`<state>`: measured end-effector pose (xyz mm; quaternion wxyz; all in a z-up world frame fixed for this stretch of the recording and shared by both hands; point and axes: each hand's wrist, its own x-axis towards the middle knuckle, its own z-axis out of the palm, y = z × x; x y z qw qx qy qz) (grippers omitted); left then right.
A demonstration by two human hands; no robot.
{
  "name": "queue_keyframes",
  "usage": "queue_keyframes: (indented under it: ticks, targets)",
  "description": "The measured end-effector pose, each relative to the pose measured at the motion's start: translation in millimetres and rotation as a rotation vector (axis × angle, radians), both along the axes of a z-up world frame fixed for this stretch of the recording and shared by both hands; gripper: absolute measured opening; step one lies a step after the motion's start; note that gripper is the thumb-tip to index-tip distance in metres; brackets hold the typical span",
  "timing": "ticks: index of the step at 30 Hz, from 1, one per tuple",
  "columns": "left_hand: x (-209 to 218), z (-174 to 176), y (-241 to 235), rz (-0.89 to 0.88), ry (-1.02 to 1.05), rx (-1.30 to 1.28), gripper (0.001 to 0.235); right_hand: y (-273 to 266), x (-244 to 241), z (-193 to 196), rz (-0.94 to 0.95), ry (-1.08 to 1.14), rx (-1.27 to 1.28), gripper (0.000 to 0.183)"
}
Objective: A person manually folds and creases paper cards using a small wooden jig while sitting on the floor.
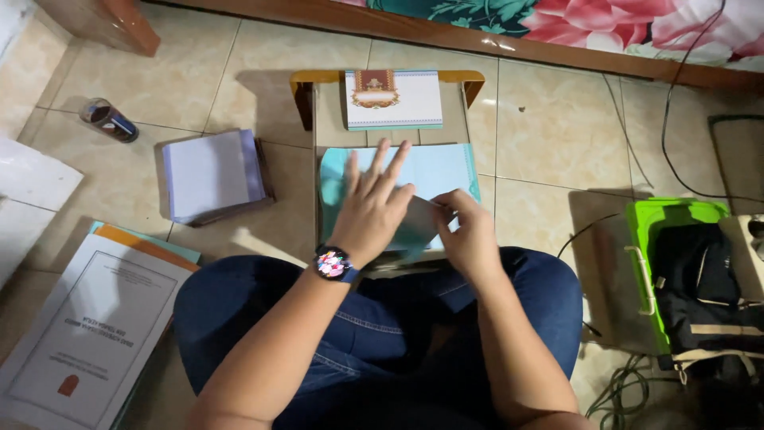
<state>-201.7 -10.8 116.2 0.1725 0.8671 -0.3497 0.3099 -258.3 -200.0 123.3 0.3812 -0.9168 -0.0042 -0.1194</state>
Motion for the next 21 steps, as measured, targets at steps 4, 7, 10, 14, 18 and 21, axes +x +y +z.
queue_keyframes:
  ticks: [4, 7, 10, 14, 18, 21]
  targets:
    - [10.4, -11.1, 24.2, -0.061, 0.001, -0.238, 0.011, -9.5, 4.7, 6.2, -0.149, -0.385, 0.041, 0.021]
    - [16.7, -22.1, 30.5, 0.182, 0.122, -0.462, 0.015, -8.1, 11.3, -1.1, -0.245, -0.325, 0.176, 0.049]
    - [12.0, -15.7, 24.6, 0.199, 0.48, -0.843, 0.012, -0.8, 16.8, -16.8, -0.154, -0.214, 0.287, 0.043]
    - [20.5, -47.9, 17.4, 0.128, 0.769, -1.056, 0.018, 0.0, 21.9, -37.5, -0.082, -0.048, 0.486, 0.045]
    - [20.9, -62.8, 13.1, 0.135, 0.969, -1.047, 0.037, -5.1, 23.5, -45.9, -0.076, 0.127, 0.625, 0.042]
    - [13.2, -39.5, 3.6, 0.242, 0.766, -0.881, 0.06, -13.1, 28.6, -59.9, -0.102, 0.198, 0.497, 0.037]
